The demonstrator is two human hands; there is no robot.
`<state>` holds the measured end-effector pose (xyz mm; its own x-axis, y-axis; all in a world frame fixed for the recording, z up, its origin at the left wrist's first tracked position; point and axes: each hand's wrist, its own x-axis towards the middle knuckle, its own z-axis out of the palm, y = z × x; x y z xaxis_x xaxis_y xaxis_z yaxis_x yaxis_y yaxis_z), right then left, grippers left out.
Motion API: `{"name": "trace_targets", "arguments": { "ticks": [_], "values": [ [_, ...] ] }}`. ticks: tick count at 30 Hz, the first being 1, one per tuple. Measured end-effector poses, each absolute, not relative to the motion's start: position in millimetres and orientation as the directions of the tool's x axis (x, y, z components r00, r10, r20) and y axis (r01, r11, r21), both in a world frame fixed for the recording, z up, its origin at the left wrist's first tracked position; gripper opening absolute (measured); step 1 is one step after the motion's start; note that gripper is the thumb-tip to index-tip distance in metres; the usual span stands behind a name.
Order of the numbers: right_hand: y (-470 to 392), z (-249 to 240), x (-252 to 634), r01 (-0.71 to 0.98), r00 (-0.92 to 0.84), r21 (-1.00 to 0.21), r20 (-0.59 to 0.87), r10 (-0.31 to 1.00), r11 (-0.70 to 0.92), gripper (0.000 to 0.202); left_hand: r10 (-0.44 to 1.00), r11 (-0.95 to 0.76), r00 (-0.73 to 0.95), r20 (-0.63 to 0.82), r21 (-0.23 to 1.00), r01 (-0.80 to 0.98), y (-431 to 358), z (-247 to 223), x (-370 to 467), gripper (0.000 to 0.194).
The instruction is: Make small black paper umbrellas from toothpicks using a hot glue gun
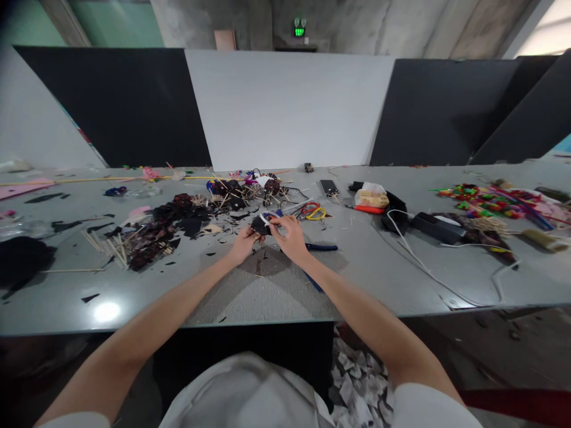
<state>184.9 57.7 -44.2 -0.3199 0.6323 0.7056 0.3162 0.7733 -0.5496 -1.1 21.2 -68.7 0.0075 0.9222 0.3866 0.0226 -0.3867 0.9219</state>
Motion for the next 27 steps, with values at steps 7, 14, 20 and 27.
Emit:
{"name": "trace_targets", "arguments": {
  "ticks": [7,14,20,27],
  "values": [
    [56.3,-41.6,184.5,0.313,-0.322,-0.547,0.708,0.628,0.777,0.017,0.945,-0.327,-0.006,0.327,0.945,-0.019,24.1,-71.3,2.8,0.026],
    [55.5,-40.6,184.7,0.355,-0.317,-0.545,0.694,0.647,0.759,0.015,0.935,-0.349,-0.006,0.353,0.922,-0.169,23.5,-69.2,6.5,0.033],
    [54.7,-39.5,184.4,0.339,-0.326,-0.552,0.691,0.645,0.762,0.015,0.931,-0.361,-0.014,0.364,0.92,-0.153,22.1,-67.2,4.9,0.028],
    [54.4,-39.7,183.6,0.309,-0.33,-0.555,0.699,0.634,0.772,0.015,0.954,-0.297,-0.024,0.298,0.936,-0.187,23.0,-68.9,7.0,0.035]
  ]
}}
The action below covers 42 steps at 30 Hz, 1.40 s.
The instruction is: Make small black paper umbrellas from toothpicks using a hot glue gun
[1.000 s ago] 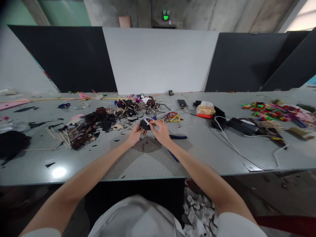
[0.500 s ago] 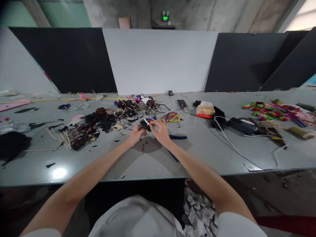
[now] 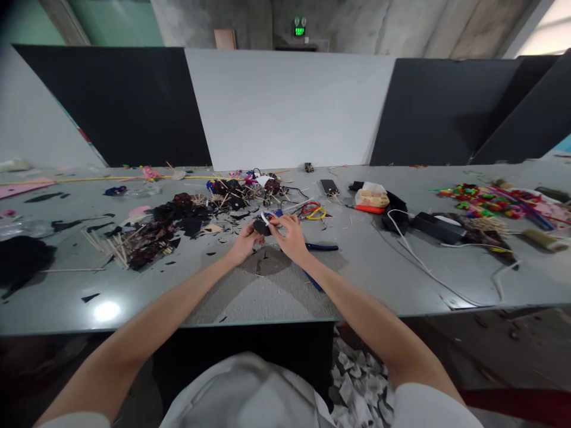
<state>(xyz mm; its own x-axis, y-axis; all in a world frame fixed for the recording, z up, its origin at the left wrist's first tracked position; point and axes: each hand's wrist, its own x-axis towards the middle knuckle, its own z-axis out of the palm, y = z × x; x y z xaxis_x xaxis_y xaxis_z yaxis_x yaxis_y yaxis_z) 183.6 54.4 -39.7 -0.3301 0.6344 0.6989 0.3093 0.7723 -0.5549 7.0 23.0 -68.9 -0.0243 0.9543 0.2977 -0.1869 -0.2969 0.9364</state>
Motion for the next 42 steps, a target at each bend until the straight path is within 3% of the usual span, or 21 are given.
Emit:
{"name": "trace_targets", "arguments": {
  "ticks": [5,12,22,32,39,42],
  "values": [
    [53,-40,183,0.324,-0.331,-0.56,0.688,0.646,0.763,0.018,0.958,-0.281,-0.012,0.286,0.934,-0.222,24,-69,7,0.047],
    [52,-40,183,0.326,-0.339,-0.565,0.678,0.652,0.758,0.019,0.972,-0.233,-0.017,0.235,0.948,-0.216,21,-65,7,0.039],
    [52,-38,183,0.325,-0.331,-0.582,0.668,0.667,0.745,0.018,0.94,-0.339,-0.022,0.342,0.921,-0.191,20,-64,7,0.035],
    [50,-37,183,0.301,-0.351,-0.588,0.664,0.66,0.751,0.021,0.973,-0.227,-0.024,0.228,0.949,-0.22,22,-71,8,0.038],
    [50,-37,183,0.299,-0.346,-0.597,0.66,0.667,0.745,0.021,0.95,-0.312,-0.026,0.311,0.949,-0.042,30,-79,-3,0.038],
    [51,-38,183,0.307,-0.343,-0.603,0.652,0.677,0.736,0.022,0.955,-0.297,-0.019,0.296,0.953,-0.055,29,-77,-2,0.031]
  ]
}}
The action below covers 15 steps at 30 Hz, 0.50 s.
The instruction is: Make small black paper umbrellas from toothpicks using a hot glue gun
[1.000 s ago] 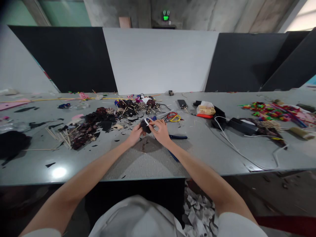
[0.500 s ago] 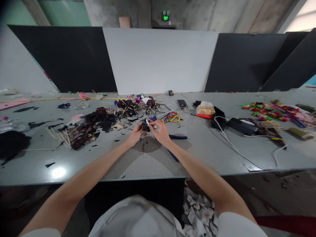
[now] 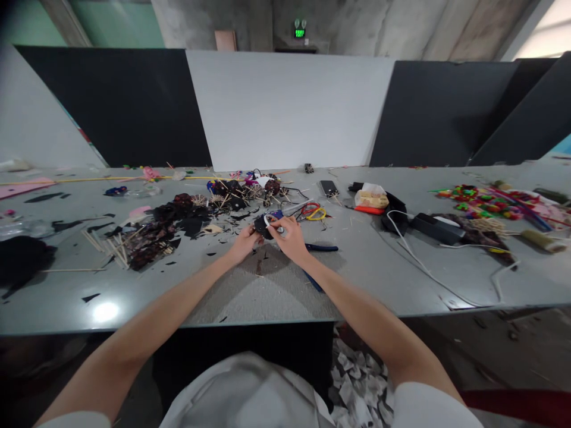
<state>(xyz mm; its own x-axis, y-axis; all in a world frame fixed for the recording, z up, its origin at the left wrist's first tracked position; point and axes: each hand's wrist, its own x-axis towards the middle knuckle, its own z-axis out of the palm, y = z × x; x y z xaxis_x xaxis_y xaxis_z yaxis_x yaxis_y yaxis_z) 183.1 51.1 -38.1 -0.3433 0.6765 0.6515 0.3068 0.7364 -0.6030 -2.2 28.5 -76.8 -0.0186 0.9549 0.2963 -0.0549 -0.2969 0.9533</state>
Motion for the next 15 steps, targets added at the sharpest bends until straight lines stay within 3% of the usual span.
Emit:
{"name": "trace_targets", "arguments": {
  "ticks": [5,15],
  "values": [
    [52,-39,184,0.298,-0.333,-0.605,0.66,0.674,0.739,0.021,0.96,-0.276,0.001,0.281,0.944,-0.183,20,-68,7,0.035],
    [50,-36,184,0.291,-0.348,-0.589,0.669,0.657,0.754,0.022,0.967,-0.238,0.023,0.253,0.932,-0.274,19,-70,9,0.037]
  ]
}}
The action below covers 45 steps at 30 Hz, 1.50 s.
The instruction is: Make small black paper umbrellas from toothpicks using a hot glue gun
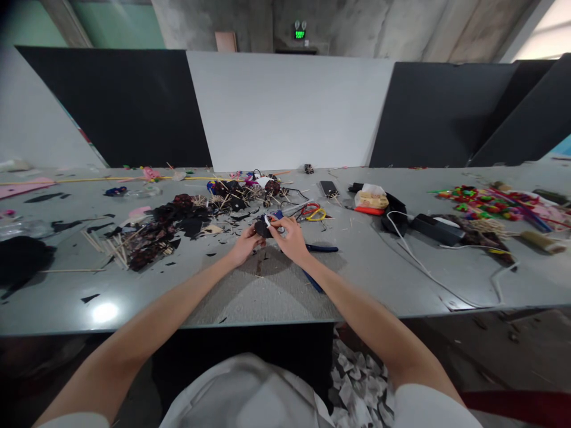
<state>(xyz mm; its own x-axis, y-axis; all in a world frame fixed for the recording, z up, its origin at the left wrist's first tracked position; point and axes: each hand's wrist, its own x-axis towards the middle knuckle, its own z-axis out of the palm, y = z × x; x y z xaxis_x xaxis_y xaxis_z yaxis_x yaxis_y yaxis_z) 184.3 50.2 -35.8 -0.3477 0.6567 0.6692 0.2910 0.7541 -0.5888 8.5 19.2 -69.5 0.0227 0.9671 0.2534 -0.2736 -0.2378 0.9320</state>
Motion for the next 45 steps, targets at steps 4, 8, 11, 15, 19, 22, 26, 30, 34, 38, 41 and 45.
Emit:
{"name": "trace_targets", "arguments": {
  "ticks": [4,8,11,15,19,22,26,30,34,38,41,45],
  "values": [
    [51,-36,185,0.303,-0.349,-0.595,0.658,0.667,0.745,0.023,0.974,-0.209,0.02,0.226,0.928,-0.309,17,-69,8,0.037],
    [52,-38,184,0.312,-0.341,-0.604,0.649,0.68,0.733,0.029,0.983,-0.164,0.031,0.18,0.942,-0.292,16,-68,8,0.035],
    [52,-38,184,0.31,-0.343,-0.6,0.652,0.676,0.737,0.031,0.986,-0.158,0.011,0.165,0.956,-0.246,18,-68,8,0.027],
    [52,-38,184,0.301,-0.364,-0.585,0.66,0.658,0.753,0.027,0.988,-0.128,0.034,0.147,0.935,-0.33,19,-70,8,0.018],
    [51,-38,184,0.29,-0.366,-0.574,0.673,0.643,0.766,0.023,0.99,-0.071,0.081,0.117,0.898,-0.435,17,-69,9,0.021],
    [51,-38,184,0.292,-0.358,-0.586,0.666,0.655,0.756,0.023,0.992,-0.045,0.087,0.095,0.89,-0.453,13,-63,9,0.024],
    [53,-39,184,0.296,-0.364,-0.586,0.661,0.656,0.754,0.023,0.987,-0.049,0.112,0.113,0.885,-0.463,11,-58,8,0.027],
    [54,-40,184,0.291,-0.358,-0.583,0.67,0.651,0.759,0.022,0.984,-0.068,0.116,0.139,0.878,-0.473,14,-64,7,0.029],
    [51,-38,184,0.297,-0.359,-0.585,0.664,0.656,0.755,0.024,0.98,-0.062,0.131,0.151,0.853,-0.517,15,-71,7,0.025],
    [50,-37,184,0.301,-0.366,-0.587,0.657,0.659,0.752,0.025,0.984,-0.039,0.127,0.126,0.845,-0.533,12,-67,10,0.026],
    [50,-37,184,0.293,-0.371,-0.582,0.662,0.651,0.758,0.025,0.991,-0.029,0.095,0.092,0.85,-0.526,10,-62,11,0.025],
    [50,-37,184,0.286,-0.374,-0.579,0.666,0.645,0.764,0.023,0.995,-0.027,0.071,0.072,0.869,-0.494,11,-62,11,0.02]
  ]
}}
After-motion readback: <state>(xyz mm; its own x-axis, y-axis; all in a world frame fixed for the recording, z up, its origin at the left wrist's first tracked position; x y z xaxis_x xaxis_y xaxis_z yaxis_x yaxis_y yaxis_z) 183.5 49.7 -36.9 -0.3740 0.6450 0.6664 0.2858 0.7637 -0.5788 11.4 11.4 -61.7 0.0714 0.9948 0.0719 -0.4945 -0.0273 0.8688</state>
